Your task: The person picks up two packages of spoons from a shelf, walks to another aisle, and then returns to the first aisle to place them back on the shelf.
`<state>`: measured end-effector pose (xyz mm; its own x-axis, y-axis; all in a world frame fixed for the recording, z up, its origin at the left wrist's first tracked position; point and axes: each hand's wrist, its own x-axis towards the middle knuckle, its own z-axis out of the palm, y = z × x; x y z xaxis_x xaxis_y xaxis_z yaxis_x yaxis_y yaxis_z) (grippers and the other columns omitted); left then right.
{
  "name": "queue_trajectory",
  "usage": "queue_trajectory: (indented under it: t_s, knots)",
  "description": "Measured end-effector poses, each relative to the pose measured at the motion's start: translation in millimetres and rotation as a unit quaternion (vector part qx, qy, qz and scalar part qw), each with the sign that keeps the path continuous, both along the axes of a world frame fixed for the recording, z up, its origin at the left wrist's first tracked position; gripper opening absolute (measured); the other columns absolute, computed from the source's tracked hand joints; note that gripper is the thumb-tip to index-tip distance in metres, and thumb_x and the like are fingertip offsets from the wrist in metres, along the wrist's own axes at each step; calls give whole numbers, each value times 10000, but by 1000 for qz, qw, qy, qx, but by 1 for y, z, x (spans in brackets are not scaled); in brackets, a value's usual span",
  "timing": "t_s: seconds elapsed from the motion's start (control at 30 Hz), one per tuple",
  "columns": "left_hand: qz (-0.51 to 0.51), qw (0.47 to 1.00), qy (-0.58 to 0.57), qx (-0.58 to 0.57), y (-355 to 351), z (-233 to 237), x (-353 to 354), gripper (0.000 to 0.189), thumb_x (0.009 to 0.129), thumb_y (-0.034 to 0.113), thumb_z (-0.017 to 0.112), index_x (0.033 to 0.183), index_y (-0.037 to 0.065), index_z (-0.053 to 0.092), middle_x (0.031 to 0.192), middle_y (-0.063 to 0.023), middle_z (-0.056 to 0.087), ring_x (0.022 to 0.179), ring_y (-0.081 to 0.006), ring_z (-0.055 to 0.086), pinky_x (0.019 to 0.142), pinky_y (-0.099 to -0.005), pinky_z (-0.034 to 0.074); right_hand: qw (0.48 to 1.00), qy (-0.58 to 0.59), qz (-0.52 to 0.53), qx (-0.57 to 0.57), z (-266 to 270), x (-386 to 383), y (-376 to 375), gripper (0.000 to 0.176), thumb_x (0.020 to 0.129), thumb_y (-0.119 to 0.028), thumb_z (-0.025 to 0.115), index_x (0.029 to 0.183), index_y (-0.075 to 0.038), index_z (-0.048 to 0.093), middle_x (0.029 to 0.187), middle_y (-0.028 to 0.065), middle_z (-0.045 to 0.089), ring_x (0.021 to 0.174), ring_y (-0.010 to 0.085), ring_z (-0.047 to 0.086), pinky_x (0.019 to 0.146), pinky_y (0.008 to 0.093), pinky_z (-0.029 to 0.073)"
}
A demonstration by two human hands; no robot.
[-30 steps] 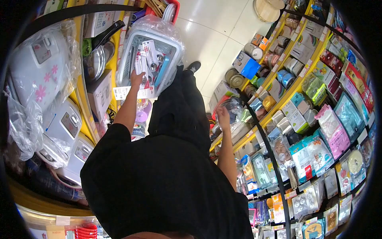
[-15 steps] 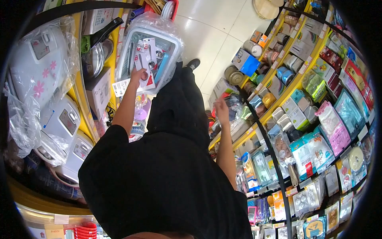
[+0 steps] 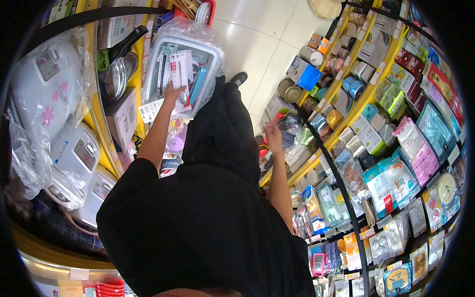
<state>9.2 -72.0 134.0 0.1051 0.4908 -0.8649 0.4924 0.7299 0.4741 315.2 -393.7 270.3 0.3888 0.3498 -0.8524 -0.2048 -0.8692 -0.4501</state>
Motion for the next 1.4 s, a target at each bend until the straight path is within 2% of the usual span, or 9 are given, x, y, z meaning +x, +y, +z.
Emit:
queue_trajectory:
  t_s: [0.1, 0.17, 0.43, 0.47, 0.77, 0.93, 1.17, 1.27, 1.4]
  knots:
    - [-82, 991, 53, 92, 15, -65, -3, 421, 676, 81, 723, 1063, 0, 580, 934, -120, 649, 831, -198, 622, 752, -320, 476, 1000, 4, -6, 18, 3, 1, 9, 187, 882, -170, 528, 1046, -81, 545, 908, -5, 611, 794, 100, 584, 652, 225, 421]
    - [-126, 980, 68, 138, 20, -71, -1, 416, 666, 120, 733, 1037, -9, 593, 897, -134, 656, 789, -218, 631, 722, -323, 485, 999, -6, -35, 23, 12, -3, 19, 210, 856, -134, 535, 1040, -33, 545, 837, 21, 601, 744, 99, 548, 649, 225, 416]
    - [-115, 985, 81, 101, 3, -132, -7, 443, 630, 237, 745, 980, -2, 619, 918, -171, 658, 855, -285, 640, 772, -375, 484, 999, -17, -34, 16, 5, -9, -22, 182, 875, -142, 529, 1033, -52, 542, 871, 5, 612, 776, 94, 580, 636, 219, 418]
    - [-151, 975, 128, 105, 13, -94, 8, 452, 627, 255, 749, 970, -6, 614, 922, -180, 655, 867, -313, 633, 784, -387, 476, 999, -16, -27, -13, 6, -9, -23, 178, 871, -115, 522, 1028, -34, 540, 863, 19, 609, 775, 100, 579, 650, 225, 430]
    - [-78, 956, 118, 257, -1, -52, -1, 391, 678, 157, 709, 991, -35, 573, 954, -214, 619, 895, -363, 599, 800, -413, 447, 995, -25, -75, 53, 4, -13, -20, 252, 815, -140, 555, 1021, 5, 558, 819, 75, 617, 751, 148, 592, 658, 260, 450]
    - [-23, 953, 111, 281, 7, -17, 10, 368, 689, 133, 702, 987, -30, 560, 939, -204, 622, 858, -329, 610, 773, -388, 455, 995, -60, -58, 49, 14, -7, -5, 273, 806, -157, 559, 1022, 9, 565, 834, 112, 620, 766, 182, 609, 668, 289, 461]
    - [60, 951, -109, 282, 36, 101, 97, 326, 737, 64, 674, 1028, -30, 562, 914, -122, 643, 790, -200, 612, 710, -316, 474, 979, -147, 9, 138, 48, 1, 22, 254, 841, -172, 542, 1042, -20, 571, 880, 133, 621, 828, 207, 611, 751, 307, 472]
    - [33, 924, -222, 310, 25, 141, 143, 305, 746, 49, 663, 1023, -33, 565, 920, -107, 643, 788, -180, 610, 706, -298, 475, 959, -144, -23, 242, 86, 1, 43, 251, 875, -178, 532, 1065, -15, 557, 916, 102, 611, 842, 184, 601, 742, 290, 466]
    - [-76, 917, -325, 219, -35, 232, 205, 296, 756, 45, 652, 1025, -37, 559, 941, -96, 637, 813, -149, 600, 711, -269, 471, 925, -94, -114, 350, 144, 0, 48, 274, 909, -204, 501, 1101, -11, 532, 947, 64, 599, 832, 152, 589, 717, 274, 453]
